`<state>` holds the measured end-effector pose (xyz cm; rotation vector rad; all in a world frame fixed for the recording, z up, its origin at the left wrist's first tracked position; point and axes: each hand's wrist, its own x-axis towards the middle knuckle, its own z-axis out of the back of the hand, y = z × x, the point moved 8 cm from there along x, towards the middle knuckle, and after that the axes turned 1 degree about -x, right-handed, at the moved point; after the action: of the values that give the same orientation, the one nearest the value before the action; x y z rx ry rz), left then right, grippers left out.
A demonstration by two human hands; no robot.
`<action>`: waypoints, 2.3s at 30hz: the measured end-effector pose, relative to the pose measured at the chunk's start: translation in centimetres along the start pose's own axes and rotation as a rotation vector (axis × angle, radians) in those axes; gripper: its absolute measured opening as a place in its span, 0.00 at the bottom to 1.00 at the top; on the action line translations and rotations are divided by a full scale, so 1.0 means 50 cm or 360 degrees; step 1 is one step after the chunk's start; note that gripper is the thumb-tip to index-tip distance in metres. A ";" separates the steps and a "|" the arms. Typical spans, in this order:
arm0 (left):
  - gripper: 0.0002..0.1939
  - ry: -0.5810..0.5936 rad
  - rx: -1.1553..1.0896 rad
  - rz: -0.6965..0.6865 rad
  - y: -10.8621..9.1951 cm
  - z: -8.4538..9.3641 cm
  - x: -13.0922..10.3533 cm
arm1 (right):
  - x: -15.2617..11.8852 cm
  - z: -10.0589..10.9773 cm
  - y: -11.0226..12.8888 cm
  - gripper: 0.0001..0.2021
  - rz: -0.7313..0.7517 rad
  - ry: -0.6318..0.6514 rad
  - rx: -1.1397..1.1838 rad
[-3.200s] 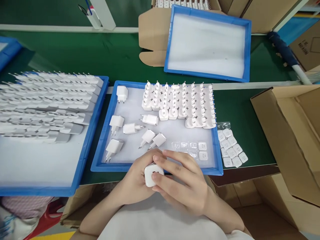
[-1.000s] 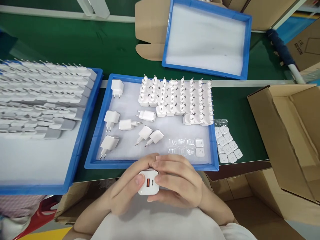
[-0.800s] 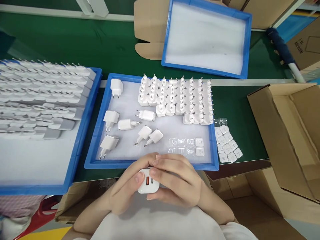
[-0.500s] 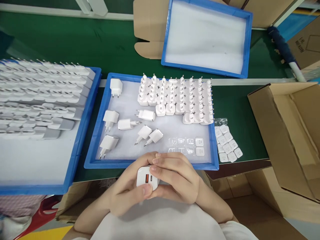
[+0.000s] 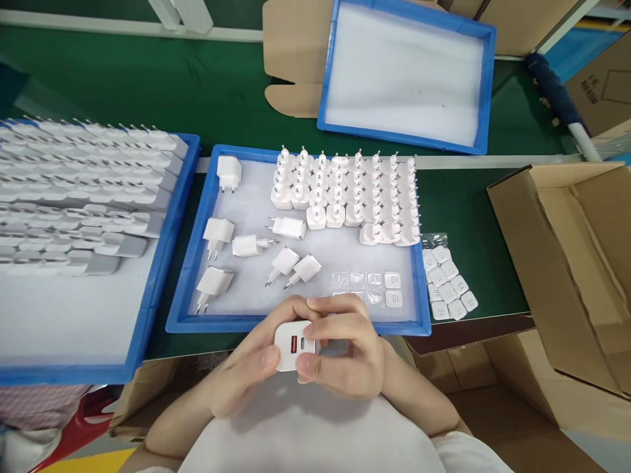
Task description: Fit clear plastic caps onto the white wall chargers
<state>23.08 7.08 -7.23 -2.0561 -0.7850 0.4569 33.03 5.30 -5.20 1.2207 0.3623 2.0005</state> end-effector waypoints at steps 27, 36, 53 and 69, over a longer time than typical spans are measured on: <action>0.34 -0.0246 0.0726 -0.0308 -0.009 0.043 0.024 | 0.012 0.006 -0.028 0.17 -0.0274 0.0025 0.0189; 0.17 -0.0935 0.2678 -0.0206 -0.014 0.111 0.036 | 0.082 0.051 -0.190 0.15 -0.0265 0.0483 -0.0745; 0.21 0.0068 0.2047 -0.0078 0.086 0.029 0.080 | -0.082 0.116 -0.204 0.08 -0.0595 0.0593 -0.0983; 0.21 0.0271 0.2011 0.0243 0.141 0.022 0.105 | -0.114 0.074 -0.248 0.06 -0.0285 0.0822 -0.1084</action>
<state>28.85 8.28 -13.82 -0.9349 -0.1079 0.6286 43.29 9.08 -14.16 0.2401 0.0133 2.0097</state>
